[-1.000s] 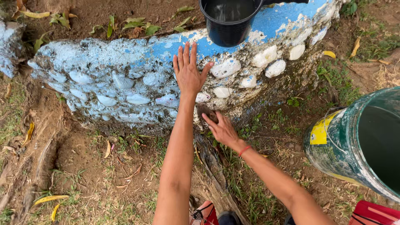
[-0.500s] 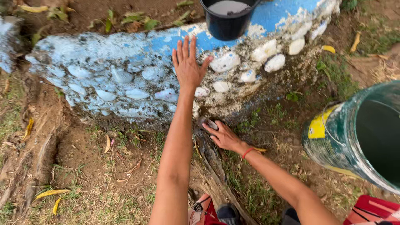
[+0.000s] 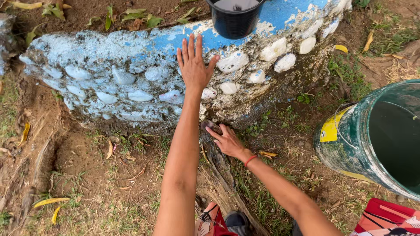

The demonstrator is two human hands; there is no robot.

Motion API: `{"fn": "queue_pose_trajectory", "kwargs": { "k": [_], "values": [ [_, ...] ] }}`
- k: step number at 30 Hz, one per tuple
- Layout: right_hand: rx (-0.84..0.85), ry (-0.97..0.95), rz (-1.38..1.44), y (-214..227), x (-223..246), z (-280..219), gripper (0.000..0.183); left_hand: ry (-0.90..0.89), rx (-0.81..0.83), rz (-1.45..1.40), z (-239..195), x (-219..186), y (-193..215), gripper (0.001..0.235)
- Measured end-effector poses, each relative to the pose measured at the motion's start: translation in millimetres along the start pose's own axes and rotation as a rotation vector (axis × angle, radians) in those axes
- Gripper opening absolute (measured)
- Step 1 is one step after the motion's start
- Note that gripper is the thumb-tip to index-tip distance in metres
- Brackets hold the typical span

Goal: The person scrubs white decorative stones on a blue painted wall base using a brush and water. They pour water from a scoop onto the stones and scrub the surface by hand with a brush.

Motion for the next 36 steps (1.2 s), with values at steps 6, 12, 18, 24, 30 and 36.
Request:
{"fn": "queue_pose_trajectory", "kwargs": {
  "k": [6,12,18,24,30,36],
  "values": [
    [0.16,-0.118,-0.084,30.2,-51.2,-21.9,0.071,-0.019,0.013,-0.009,5.7,-4.9,-1.0,0.091],
    [0.108,-0.007,-0.146,53.1,-78.2,-24.1,0.073,0.005,-0.037,0.009,4.0,-7.4,-4.1,0.089],
    [0.181,0.042,-0.201,46.4,-54.4,-2.1,0.07,0.006,-0.059,-0.032,5.7,-11.7,-1.2,0.087],
    [0.117,0.365,-0.202,-15.8,24.0,50.4,0.046,0.001,-0.038,-0.005,-3.9,-5.1,-5.4,0.086],
    [0.258,0.205,-0.381,-14.4,39.4,65.9,0.058,0.003,0.062,0.029,2.4,-0.7,-4.7,0.088],
    [0.216,0.073,-0.267,48.0,-2.7,12.4,0.07,0.006,0.084,0.074,5.0,-3.5,-6.4,0.086]
  ]
}}
Point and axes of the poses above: each hand's wrist, its own z-axis towards the middle knuckle, its own y-axis out of the back of the hand, x = y × z, the point moved 3 cm from there along z, towards the middle knuckle, and after that the axes turned 14 degrees about z, right-handed, at the moved point
